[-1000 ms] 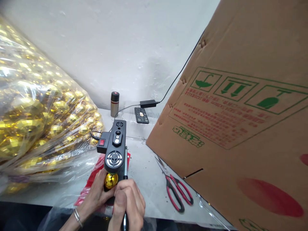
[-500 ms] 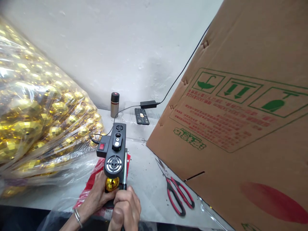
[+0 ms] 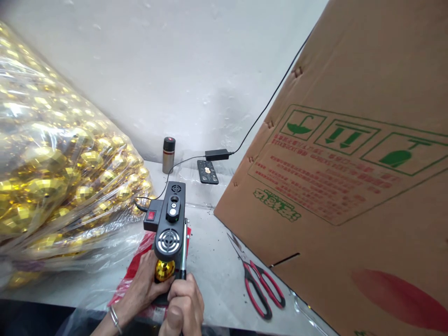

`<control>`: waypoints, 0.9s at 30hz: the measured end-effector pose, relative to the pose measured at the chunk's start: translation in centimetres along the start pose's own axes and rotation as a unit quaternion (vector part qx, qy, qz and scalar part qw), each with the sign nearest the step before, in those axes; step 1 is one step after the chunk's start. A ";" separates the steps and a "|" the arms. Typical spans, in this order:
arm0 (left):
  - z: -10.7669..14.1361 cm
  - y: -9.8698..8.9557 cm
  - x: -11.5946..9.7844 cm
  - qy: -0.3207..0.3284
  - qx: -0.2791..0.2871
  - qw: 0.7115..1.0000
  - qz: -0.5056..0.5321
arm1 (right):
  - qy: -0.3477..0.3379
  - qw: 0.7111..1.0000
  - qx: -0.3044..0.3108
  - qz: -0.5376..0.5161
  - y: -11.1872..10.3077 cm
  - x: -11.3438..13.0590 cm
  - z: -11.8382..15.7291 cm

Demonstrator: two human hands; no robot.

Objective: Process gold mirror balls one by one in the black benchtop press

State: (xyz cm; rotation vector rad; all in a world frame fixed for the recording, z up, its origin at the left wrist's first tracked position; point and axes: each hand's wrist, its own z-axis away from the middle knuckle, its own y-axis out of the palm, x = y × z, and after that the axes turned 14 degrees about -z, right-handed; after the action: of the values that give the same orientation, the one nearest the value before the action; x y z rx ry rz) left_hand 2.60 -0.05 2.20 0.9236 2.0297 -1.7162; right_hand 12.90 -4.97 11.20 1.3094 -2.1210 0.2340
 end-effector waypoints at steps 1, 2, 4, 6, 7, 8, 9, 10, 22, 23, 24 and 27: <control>0.0 0.0 0.0 0.001 0.000 1.000 -0.004 | 0.006 1.000 -0.013 0.003 0.1 0.1 0.1; 0.0 0.0 0.0 0.001 0.000 1.000 -0.007 | 0.010 1.000 -0.024 0.005 0.3 0.2 0.1; 0.0 0.1 0.0 0.001 -0.001 1.000 -0.012 | 0.008 1.000 -0.030 0.000 0.5 0.1 0.0; 0.0 0.2 0.1 0.000 -0.003 1.000 -0.014 | -0.017 0.999 -0.029 -0.003 0.7 -0.1 -0.2; 0.0 0.2 0.1 -0.001 -0.005 1.000 -0.016 | -0.034 0.999 -0.027 -0.002 0.8 -0.2 -0.3; 0.0 0.2 0.1 -0.001 -0.005 1.000 -0.018 | -0.046 0.999 -0.027 0.002 0.8 -0.4 -0.3; 0.0 0.2 0.1 -0.001 -0.004 1.000 -0.019 | -0.051 0.998 -0.028 0.007 0.7 -0.5 -0.3; 0.0 0.2 0.1 0.000 -0.001 1.000 -0.021 | -0.049 0.998 -0.030 0.012 0.7 -0.6 -0.3; -0.2 -0.4 -0.5 -0.009 0.006 1.000 -0.016 | -0.102 0.994 -0.048 0.011 0.8 -2.2 -0.3; -0.2 -0.4 -0.5 -0.011 0.006 1.000 -0.014 | -0.105 0.993 -0.045 0.012 0.7 -2.2 -0.2; -0.2 -0.5 -0.5 -0.014 0.007 1.000 -0.012 | -0.106 0.993 -0.042 0.012 0.7 -2.3 -0.2; -0.2 -0.5 -0.6 -0.024 0.009 1.000 -0.005 | -0.097 0.995 -0.037 0.010 0.5 -2.3 -0.1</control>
State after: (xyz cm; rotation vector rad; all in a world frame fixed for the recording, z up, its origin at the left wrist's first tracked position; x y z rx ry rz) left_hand 2.71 -0.07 2.96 0.8698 1.9956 -1.7480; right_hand 13.23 -2.97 10.04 1.3148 -2.2819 0.0356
